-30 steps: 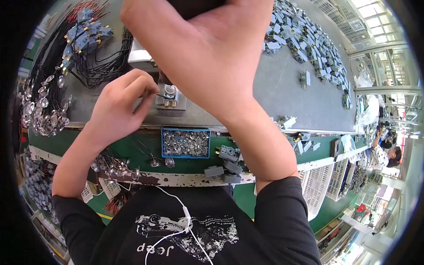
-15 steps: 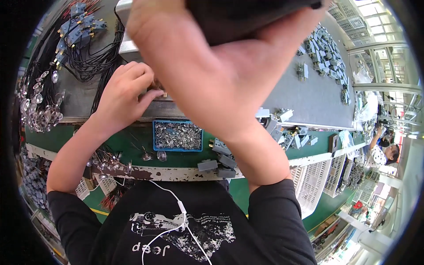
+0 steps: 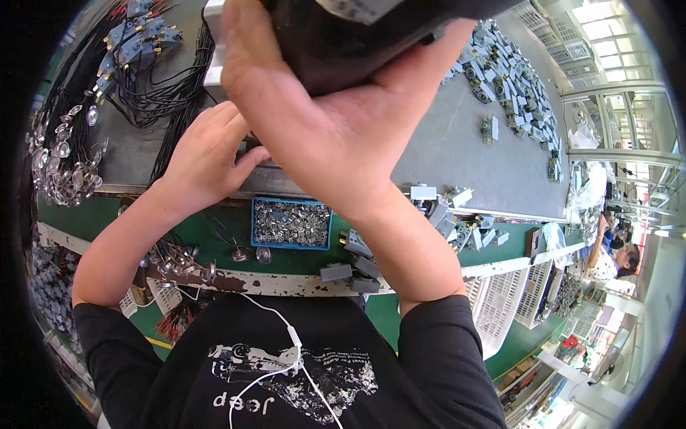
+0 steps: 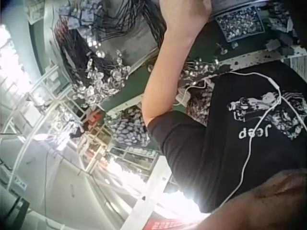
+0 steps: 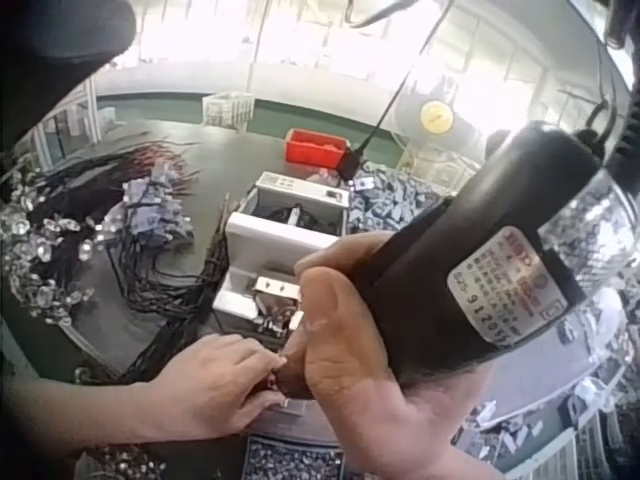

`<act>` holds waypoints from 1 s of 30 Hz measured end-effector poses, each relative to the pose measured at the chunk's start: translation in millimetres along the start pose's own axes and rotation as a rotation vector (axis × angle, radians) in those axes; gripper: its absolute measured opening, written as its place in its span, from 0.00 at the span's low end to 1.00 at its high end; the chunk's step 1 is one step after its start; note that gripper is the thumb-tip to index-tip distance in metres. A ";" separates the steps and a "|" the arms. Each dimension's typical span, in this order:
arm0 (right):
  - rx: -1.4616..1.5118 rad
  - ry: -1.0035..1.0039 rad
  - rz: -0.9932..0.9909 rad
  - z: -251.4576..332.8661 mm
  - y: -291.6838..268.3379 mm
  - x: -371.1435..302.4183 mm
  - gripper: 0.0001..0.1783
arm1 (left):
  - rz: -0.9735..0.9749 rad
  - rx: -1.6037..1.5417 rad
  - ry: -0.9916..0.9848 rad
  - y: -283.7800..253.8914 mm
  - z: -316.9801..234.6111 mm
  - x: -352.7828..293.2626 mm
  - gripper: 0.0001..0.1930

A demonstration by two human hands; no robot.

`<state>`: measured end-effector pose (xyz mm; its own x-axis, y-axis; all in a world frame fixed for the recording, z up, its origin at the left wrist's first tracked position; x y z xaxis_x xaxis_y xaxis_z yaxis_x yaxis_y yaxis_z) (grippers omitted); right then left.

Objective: The operator is assembling electronic components by wiring them and using an electric tool in a fixture.

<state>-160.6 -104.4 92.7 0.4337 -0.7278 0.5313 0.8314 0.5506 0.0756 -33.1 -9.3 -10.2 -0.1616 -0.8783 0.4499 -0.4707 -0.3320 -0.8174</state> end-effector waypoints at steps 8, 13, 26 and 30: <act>-0.020 -0.024 0.049 -4.6 0.3 0.0 0.44 | 0.042 -0.039 -0.039 -0.6 -1.5 1.6 0.17; -0.020 -0.033 0.077 0.1 -7.5 -8.6 0.49 | 0.020 -0.034 -0.055 -0.1 -1.3 -2.0 0.17; 0.059 -0.025 0.079 -8.8 -10.4 -5.7 0.49 | 0.059 -0.050 -0.080 -2.5 -1.1 -1.8 0.17; 0.083 -0.017 0.221 -19.9 -17.0 0.3 0.42 | 0.070 -0.068 -0.086 -1.3 -2.0 0.6 0.18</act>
<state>-167.7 -122.2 74.8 0.5952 -0.5791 0.5571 0.6852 0.7279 0.0246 -34.3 -8.7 -8.2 -0.1223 -0.9257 0.3580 -0.5191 -0.2478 -0.8180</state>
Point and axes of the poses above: each hand's wrist, its own x-axis towards the middle knuckle, its own y-axis out of the palm, z = x × y, the point moved 2 cm from there along x, towards the middle knuckle, and after that the axes turned 9 degrees about y, right-handed, at the moved point
